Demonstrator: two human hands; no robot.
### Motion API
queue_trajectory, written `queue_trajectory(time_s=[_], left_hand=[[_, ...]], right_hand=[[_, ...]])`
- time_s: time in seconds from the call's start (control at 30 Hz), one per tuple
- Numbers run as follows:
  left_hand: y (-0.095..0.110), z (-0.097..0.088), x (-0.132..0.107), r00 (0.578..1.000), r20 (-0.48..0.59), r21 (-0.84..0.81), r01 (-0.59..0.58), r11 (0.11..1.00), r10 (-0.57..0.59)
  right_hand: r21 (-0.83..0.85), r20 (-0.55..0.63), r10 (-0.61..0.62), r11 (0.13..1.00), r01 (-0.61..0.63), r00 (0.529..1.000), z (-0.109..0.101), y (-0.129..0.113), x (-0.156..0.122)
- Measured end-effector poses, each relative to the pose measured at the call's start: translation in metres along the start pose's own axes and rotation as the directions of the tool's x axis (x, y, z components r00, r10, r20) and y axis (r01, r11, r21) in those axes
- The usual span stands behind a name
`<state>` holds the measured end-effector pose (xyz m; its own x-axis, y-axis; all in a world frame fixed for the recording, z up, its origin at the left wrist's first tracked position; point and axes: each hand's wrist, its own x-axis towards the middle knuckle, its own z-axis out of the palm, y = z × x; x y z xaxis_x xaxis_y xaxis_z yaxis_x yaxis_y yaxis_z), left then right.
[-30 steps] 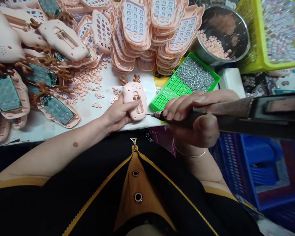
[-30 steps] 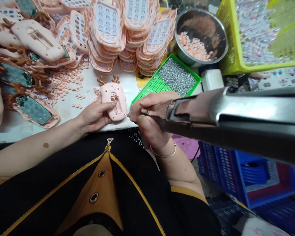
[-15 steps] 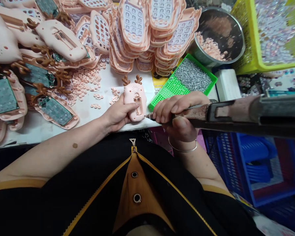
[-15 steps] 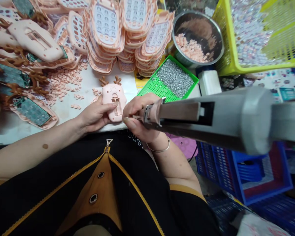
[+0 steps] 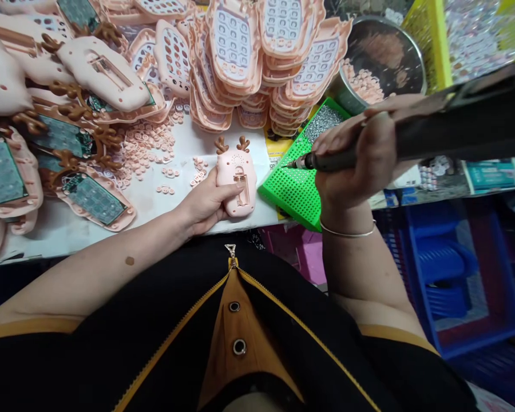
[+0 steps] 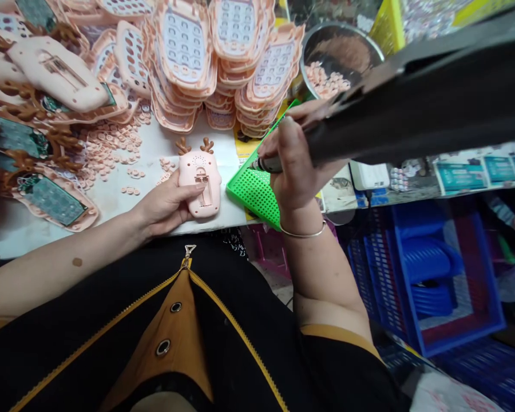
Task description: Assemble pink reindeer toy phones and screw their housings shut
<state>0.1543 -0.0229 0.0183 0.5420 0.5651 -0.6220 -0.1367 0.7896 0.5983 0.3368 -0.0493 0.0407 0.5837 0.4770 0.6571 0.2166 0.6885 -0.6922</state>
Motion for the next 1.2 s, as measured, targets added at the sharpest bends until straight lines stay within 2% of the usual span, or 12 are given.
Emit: queue_trajectory(time_s=[0.1,0.27,0.37,0.5,0.57,0.67,0.77,0.87,0.93,1.03,1.2], left_hand=[[0.000,-0.001,0.000,1.000,0.009,0.002,0.001,1.000,-0.001],[-0.001,-0.002,0.001,1.000,0.025,0.011,-0.008,1.000,0.007],[-0.002,-0.004,0.001,0.999,0.039,0.014,-0.016,1.000,0.016],[-0.003,-0.004,0.001,0.999,0.041,0.003,-0.012,1.000,0.012],[-0.003,-0.003,0.001,0.999,0.037,-0.029,-0.013,0.999,0.014],[-0.004,-0.001,0.002,0.999,0.036,-0.061,-0.022,0.998,0.024],[-0.007,0.000,0.004,0.998,0.042,-0.050,-0.044,0.998,0.046],[-0.010,0.001,0.005,0.996,0.045,-0.033,-0.078,0.996,0.079],[-0.011,0.002,0.004,0.994,0.042,-0.012,-0.098,0.995,0.099],[-0.011,0.003,0.001,0.994,0.035,0.022,-0.108,0.994,0.107],[-0.012,0.003,0.001,0.991,0.053,0.033,-0.126,0.992,0.124]], right_hand=[[-0.020,-0.013,0.016,1.000,-0.016,1.000,-0.007,0.016,-0.002],[-0.174,-0.001,0.108,0.979,-0.107,0.994,-0.008,0.013,-0.005],[-0.186,-0.019,0.080,0.979,-0.082,0.997,-0.005,0.013,-0.006],[-0.214,0.014,0.079,0.974,-0.074,0.997,-0.005,0.016,-0.005],[-0.192,0.003,0.071,0.979,-0.069,0.997,-0.005,0.012,-0.003],[-0.166,-0.074,0.028,0.985,-0.040,0.997,0.001,-0.004,-0.004],[-0.042,0.029,0.029,0.999,-0.027,0.999,0.011,-0.030,-0.013],[0.143,0.197,0.078,0.984,-0.108,0.977,0.021,-0.052,-0.030],[0.172,0.272,0.104,0.973,-0.154,0.957,0.025,-0.059,-0.040],[0.187,0.342,0.076,0.971,-0.147,0.937,0.027,-0.057,-0.049],[0.251,0.380,0.029,0.959,-0.133,0.925,0.024,-0.044,-0.058]])
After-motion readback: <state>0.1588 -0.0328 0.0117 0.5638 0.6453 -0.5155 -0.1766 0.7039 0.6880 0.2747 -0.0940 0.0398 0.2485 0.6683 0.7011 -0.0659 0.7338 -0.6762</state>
